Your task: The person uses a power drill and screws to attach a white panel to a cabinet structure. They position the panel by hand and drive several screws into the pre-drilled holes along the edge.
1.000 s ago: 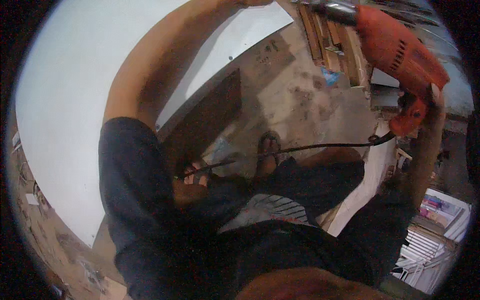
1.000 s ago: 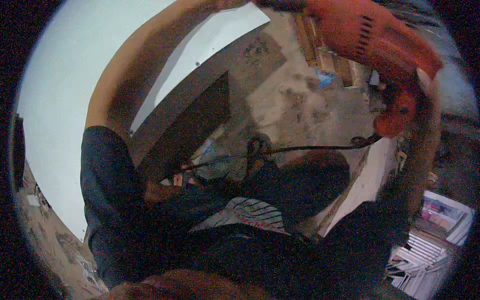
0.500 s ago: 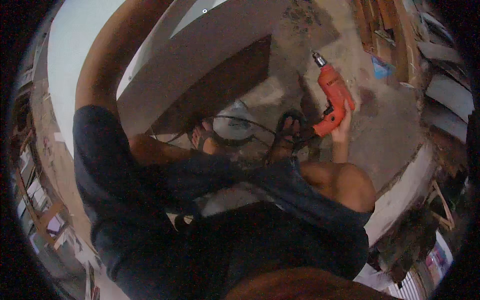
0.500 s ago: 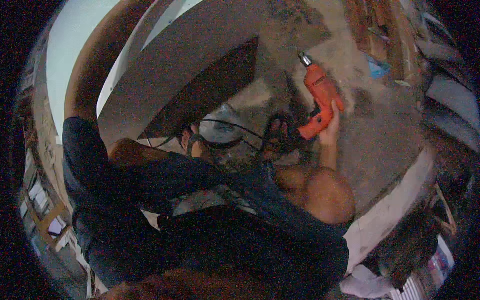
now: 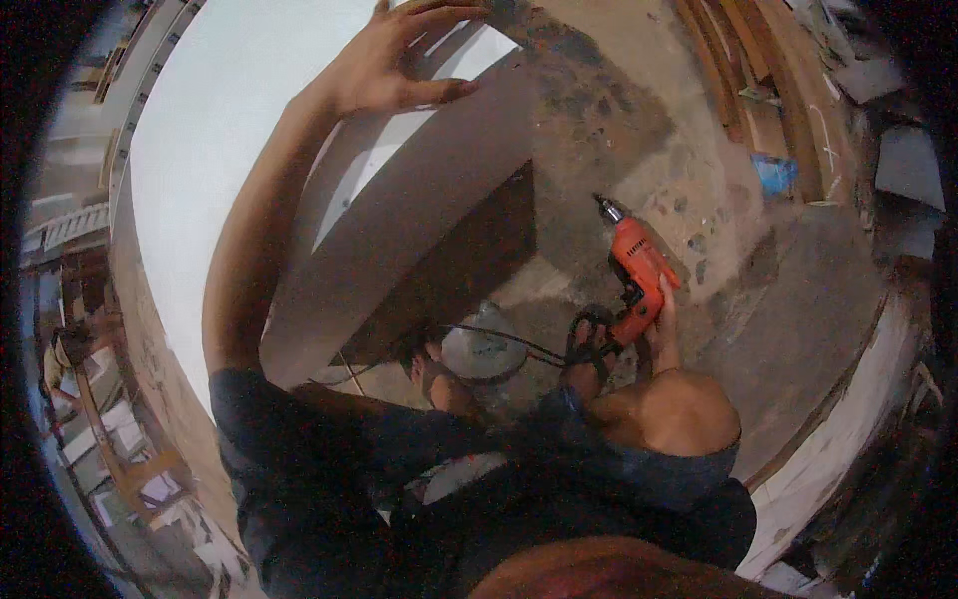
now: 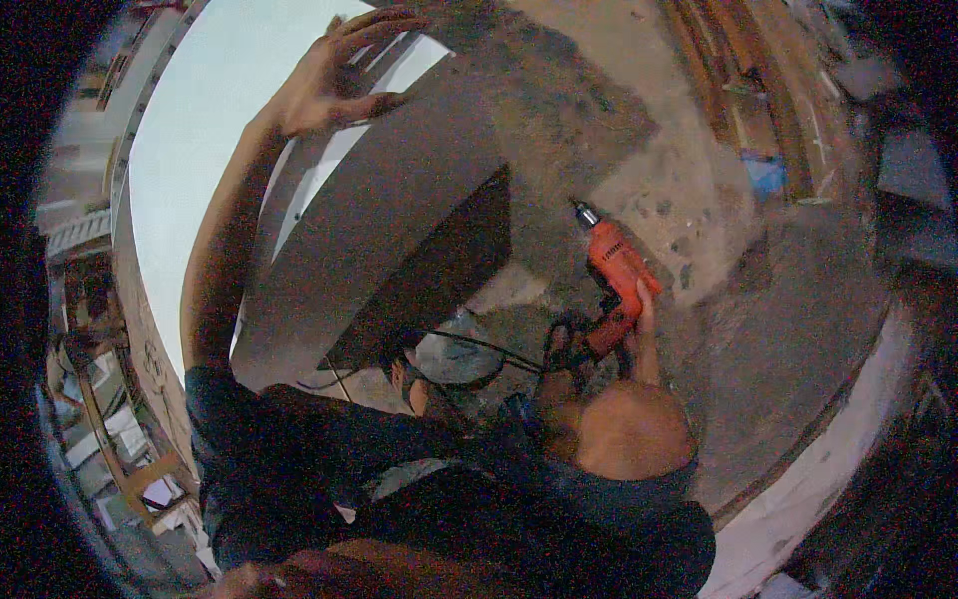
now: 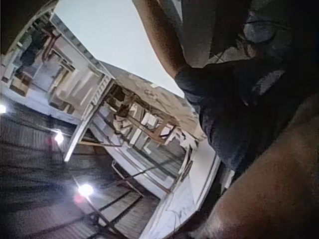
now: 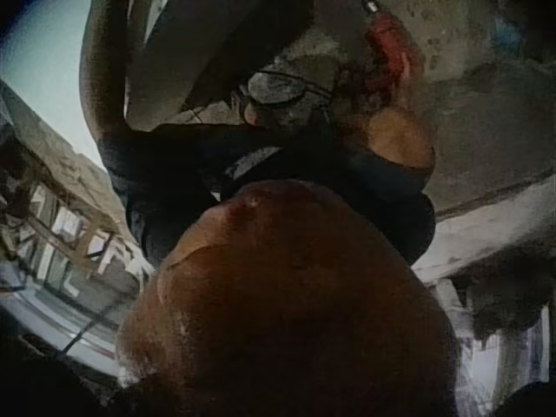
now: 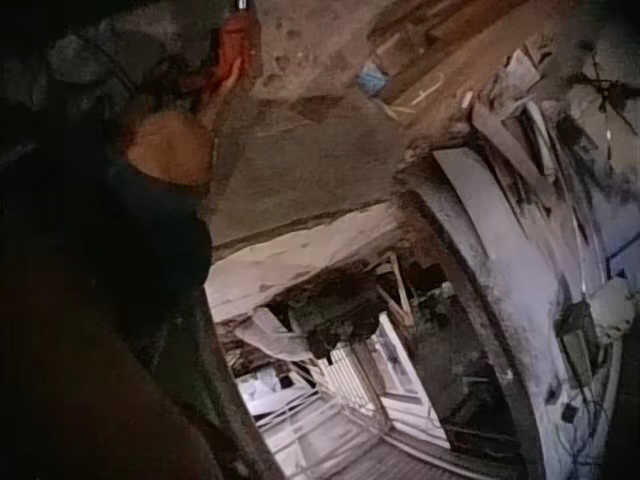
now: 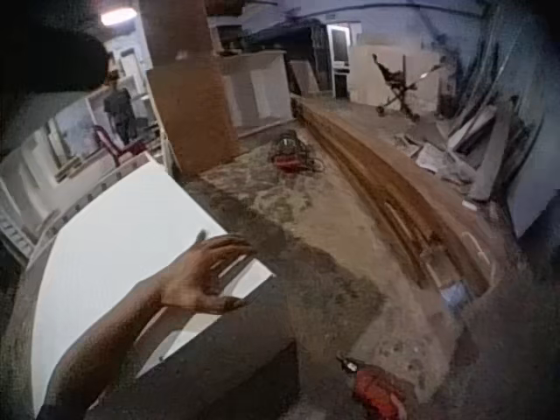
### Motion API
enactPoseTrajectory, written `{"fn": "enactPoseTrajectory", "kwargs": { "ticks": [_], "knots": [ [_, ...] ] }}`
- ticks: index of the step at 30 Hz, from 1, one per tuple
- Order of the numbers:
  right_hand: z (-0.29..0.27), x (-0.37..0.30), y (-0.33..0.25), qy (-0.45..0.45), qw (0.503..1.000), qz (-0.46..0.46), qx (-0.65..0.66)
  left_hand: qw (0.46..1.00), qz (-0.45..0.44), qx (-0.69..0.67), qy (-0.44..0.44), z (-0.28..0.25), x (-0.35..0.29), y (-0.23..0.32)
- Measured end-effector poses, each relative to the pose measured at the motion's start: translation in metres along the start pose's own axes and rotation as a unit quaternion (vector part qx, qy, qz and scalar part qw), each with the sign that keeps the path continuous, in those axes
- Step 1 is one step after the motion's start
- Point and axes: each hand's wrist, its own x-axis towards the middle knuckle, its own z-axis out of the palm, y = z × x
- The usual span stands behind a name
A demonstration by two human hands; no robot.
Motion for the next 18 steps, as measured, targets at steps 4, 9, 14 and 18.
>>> {"fn": "enactPoseTrajectory", "kwargs": {
  "ticks": [4,9,14,18],
  "knots": [
    [0.009,-0.007,-0.003,0.024,0.997,-0.052,-0.059,1.000,-0.019,-0.004,0.024,0.001,0.001,0.011],
    [0.027,-0.017,-0.034,0.132,0.865,-0.229,-0.427,0.998,-0.003,0.015,0.056,0.008,0.004,0.004],
    [0.083,-0.023,-0.123,0.114,0.683,-0.235,-0.683,0.966,-0.053,-0.245,0.061,-0.002,0.012,-0.030],
    [0.281,-0.071,-0.157,-0.172,0.746,-0.408,-0.498,0.988,-0.104,-0.094,0.063,-0.015,0.031,-0.024]
  ]
}}
